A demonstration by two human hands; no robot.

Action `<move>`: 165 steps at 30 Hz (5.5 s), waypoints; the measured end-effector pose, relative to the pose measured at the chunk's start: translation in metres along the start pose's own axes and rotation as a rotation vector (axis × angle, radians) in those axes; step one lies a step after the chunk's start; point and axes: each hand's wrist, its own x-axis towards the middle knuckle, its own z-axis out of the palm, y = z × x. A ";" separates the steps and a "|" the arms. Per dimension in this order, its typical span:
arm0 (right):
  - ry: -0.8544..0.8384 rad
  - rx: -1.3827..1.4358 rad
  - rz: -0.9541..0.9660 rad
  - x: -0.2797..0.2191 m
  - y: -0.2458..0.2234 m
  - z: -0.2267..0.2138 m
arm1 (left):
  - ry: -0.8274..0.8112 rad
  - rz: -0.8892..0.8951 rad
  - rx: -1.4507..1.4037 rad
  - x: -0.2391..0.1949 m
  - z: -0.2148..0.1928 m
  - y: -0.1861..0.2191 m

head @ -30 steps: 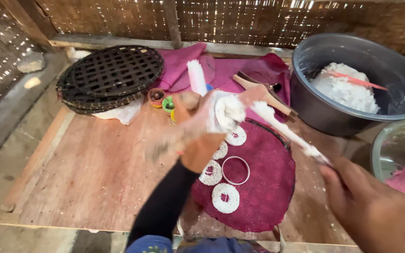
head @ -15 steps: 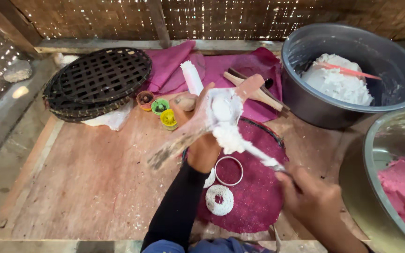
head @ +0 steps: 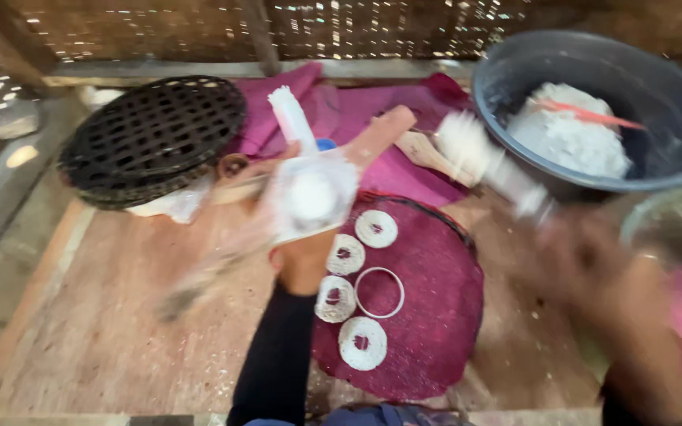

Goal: The person shapes white dough into rings using a wooden mold and places them onto a circular tray while another person scoops dough from a large bowl.

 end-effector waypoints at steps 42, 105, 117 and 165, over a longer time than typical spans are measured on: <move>-0.285 0.806 -0.019 -0.112 -0.100 0.012 | -1.108 0.160 0.069 -0.095 -0.073 0.012; -1.515 0.327 0.539 -0.018 0.125 0.161 | -0.268 -0.741 -1.959 -0.118 0.065 -0.171; -1.596 0.276 0.745 -0.030 0.146 0.144 | -0.120 -1.005 -1.989 -0.141 0.072 -0.159; -0.860 0.847 0.555 -0.056 -0.015 0.125 | -0.536 -0.176 -0.511 -0.131 0.032 -0.092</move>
